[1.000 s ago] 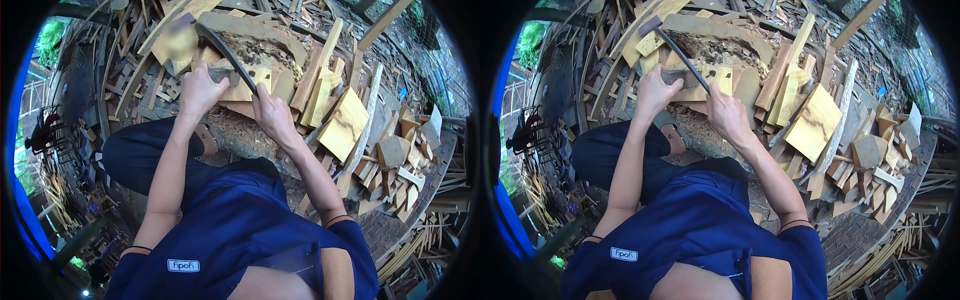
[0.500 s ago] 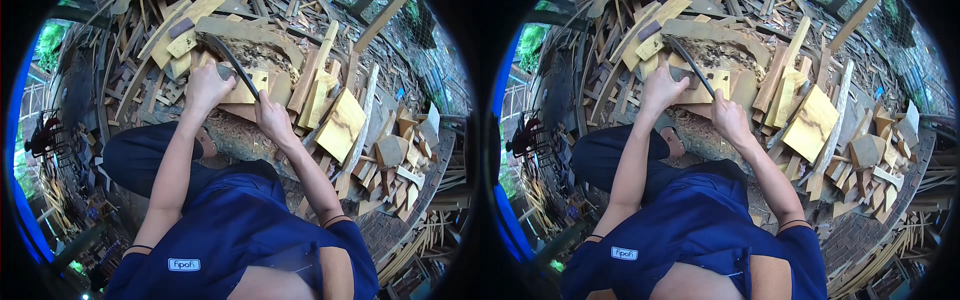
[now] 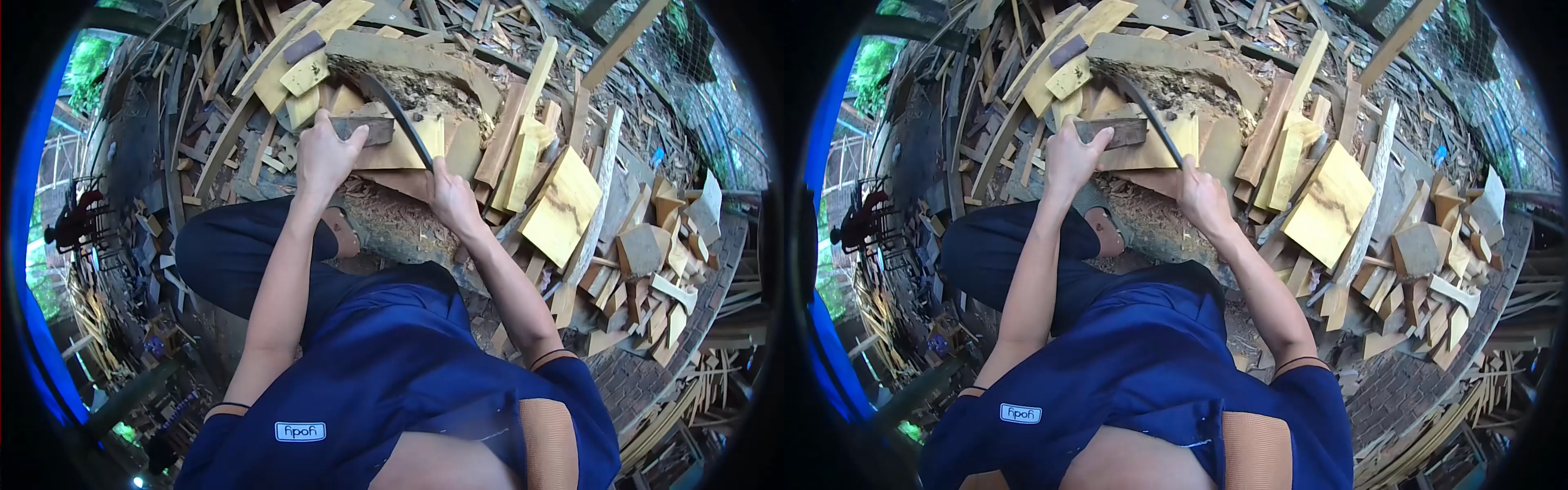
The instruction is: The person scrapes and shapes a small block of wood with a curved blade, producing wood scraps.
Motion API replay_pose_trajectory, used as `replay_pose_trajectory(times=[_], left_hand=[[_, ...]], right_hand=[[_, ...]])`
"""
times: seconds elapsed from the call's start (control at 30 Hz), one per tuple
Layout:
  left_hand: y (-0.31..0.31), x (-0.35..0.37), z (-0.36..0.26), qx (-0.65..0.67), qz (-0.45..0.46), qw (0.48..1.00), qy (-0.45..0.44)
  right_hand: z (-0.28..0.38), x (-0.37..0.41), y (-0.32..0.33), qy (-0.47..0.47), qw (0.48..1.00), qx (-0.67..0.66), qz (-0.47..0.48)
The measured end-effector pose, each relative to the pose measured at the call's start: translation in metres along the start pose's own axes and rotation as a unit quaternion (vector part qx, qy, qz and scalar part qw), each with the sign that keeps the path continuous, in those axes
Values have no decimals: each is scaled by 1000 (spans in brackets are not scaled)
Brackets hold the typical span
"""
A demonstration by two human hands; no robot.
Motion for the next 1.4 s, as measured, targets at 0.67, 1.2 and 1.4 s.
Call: replay_pose_trajectory(times=[0.67, 1.2, 1.4], left_hand=[[-14, 8, -16, 60, 34, 997, -27], [-11, 23, -5, 102, -46, 990, -82], [-7, 24, -1, 129, -19, 991, -9]], right_hand=[[58, -17, 62, 67, 994, -29, -84], [58, -20, 62, 50, 991, -63, -103], [85, -26, 69, 77, 980, -67, -168]])
Point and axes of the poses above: each hand's wrist, its own x-axis away from the middle knuckle, its own y-axis out of the back of the hand, z = x × y, the point moved 3 cm from there along -x, towards the middle knuckle, and after that the axes turned 14 degrees about y, right-handed, at the moved point
